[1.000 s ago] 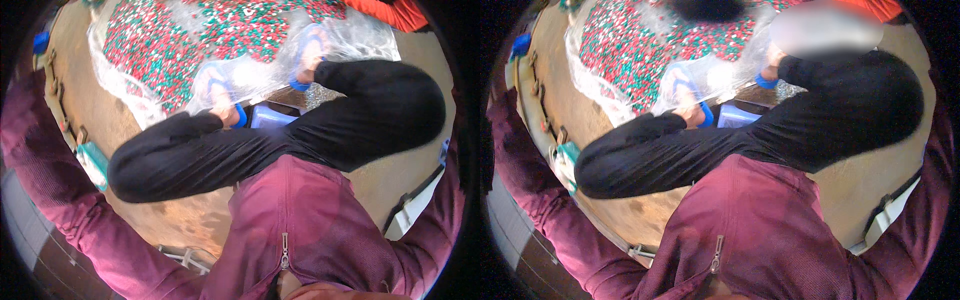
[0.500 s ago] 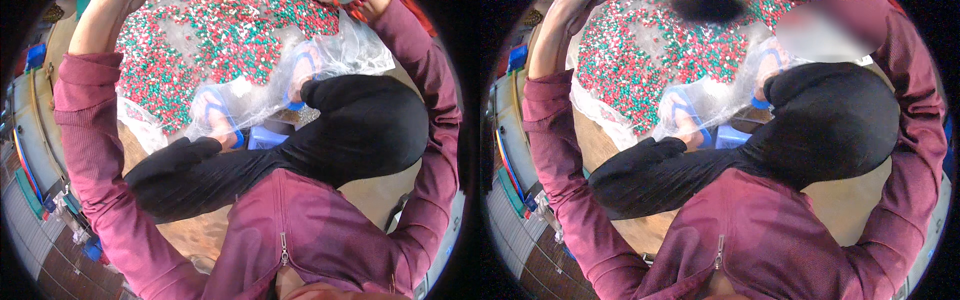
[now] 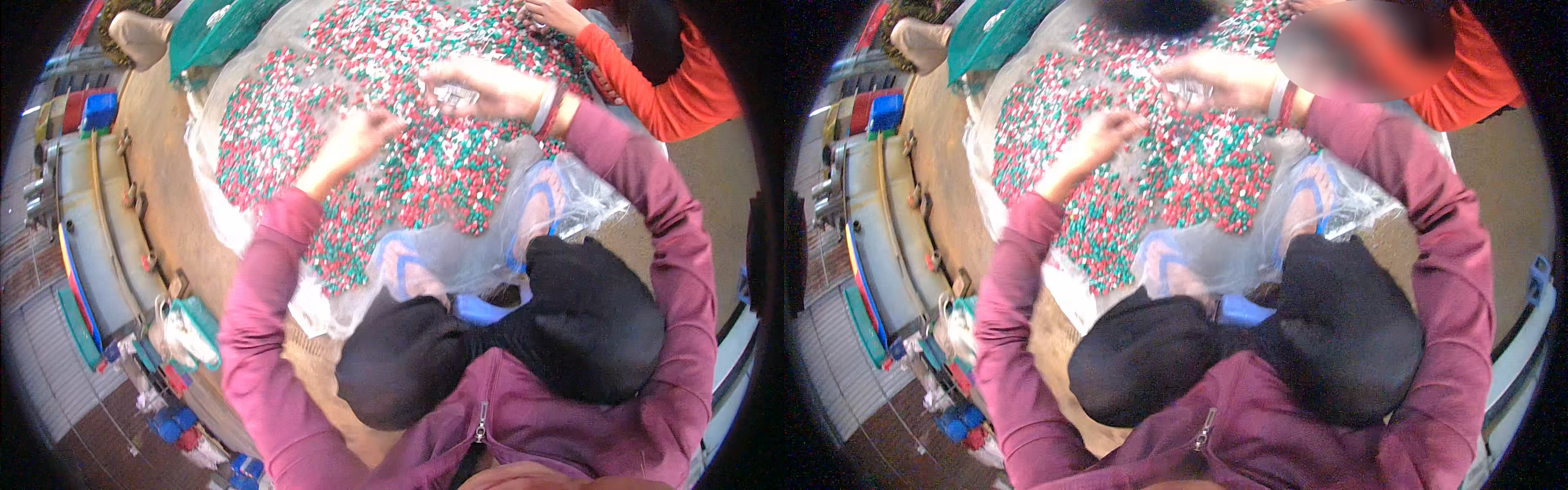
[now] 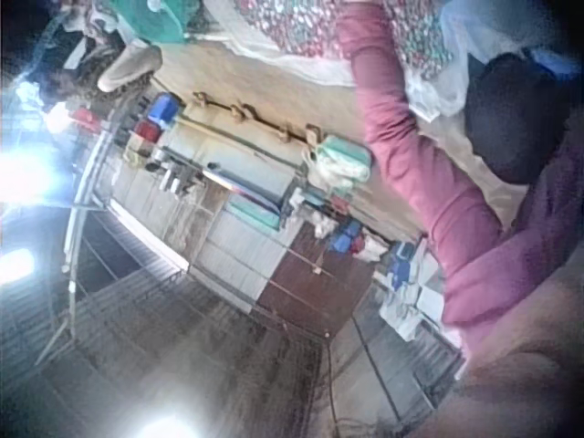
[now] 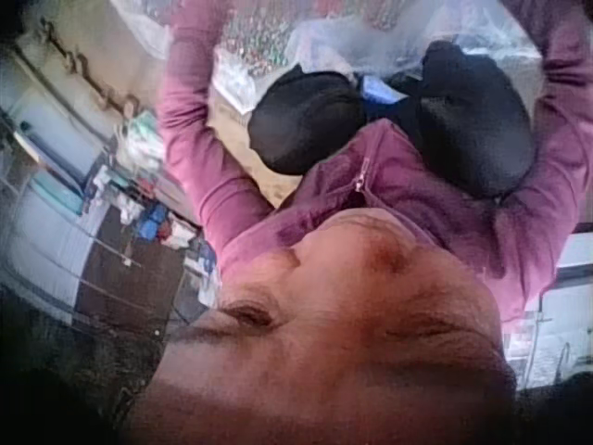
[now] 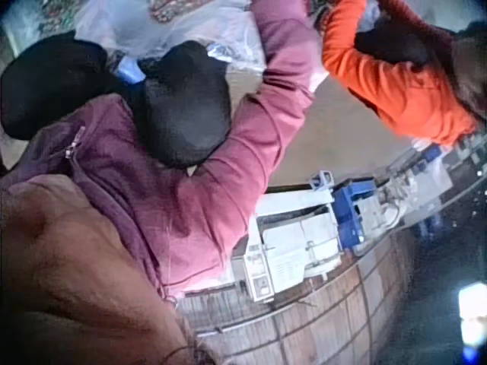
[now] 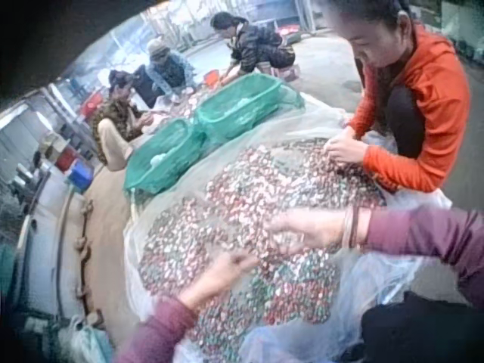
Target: The person sits on a low stool and sorts small red, green, and white plastic bottle caps from a large pile on the floor. They pick up caps by hand and place them into nearby green baskets while other workers do the same.
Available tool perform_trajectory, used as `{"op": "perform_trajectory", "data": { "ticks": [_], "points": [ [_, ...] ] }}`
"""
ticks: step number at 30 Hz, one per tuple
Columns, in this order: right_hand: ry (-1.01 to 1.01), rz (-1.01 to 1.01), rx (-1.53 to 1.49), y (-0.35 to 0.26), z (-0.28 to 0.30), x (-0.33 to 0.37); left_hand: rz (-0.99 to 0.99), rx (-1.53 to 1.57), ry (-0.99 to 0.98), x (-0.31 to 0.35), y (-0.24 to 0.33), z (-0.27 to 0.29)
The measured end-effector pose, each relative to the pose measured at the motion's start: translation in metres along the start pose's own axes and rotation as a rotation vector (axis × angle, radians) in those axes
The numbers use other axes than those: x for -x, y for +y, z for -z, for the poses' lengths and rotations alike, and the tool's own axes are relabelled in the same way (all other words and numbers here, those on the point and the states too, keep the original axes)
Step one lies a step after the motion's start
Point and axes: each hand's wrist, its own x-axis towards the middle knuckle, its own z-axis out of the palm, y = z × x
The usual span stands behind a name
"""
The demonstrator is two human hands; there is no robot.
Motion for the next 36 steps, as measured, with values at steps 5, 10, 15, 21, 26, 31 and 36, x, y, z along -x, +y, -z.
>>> {"op": "perform_trajectory", "data": {
  "ticks": [5,10,15,21,26,31,36],
  "points": [
    [0.425,0.117,-0.489,0.084,0.045,-0.020,0.113,0.739,-0.232,-0.062,-0.023,-0.092],
    [0.487,0.216,-0.689,0.118,0.057,-0.009,-0.036,0.630,0.082,-0.081,-0.029,-0.125],
    [0.430,0.281,-0.767,0.125,0.030,-0.013,0.024,0.522,0.138,-0.069,-0.038,-0.130],
    [0.517,0.218,-0.423,0.128,0.017,-0.011,0.002,0.749,-0.023,-0.043,-0.049,-0.111],
    [0.414,0.096,-0.403,0.126,0.011,-0.005,0.094,1.149,-0.195,-0.021,-0.057,-0.091],
    [0.383,0.073,-0.269,0.113,0.000,-0.001,0.161,1.234,-0.210,-0.010,-0.062,-0.083],
    [0.399,0.101,-0.139,0.103,-0.004,0.003,0.149,1.180,-0.201,-0.006,-0.057,-0.076]
  ]
}}
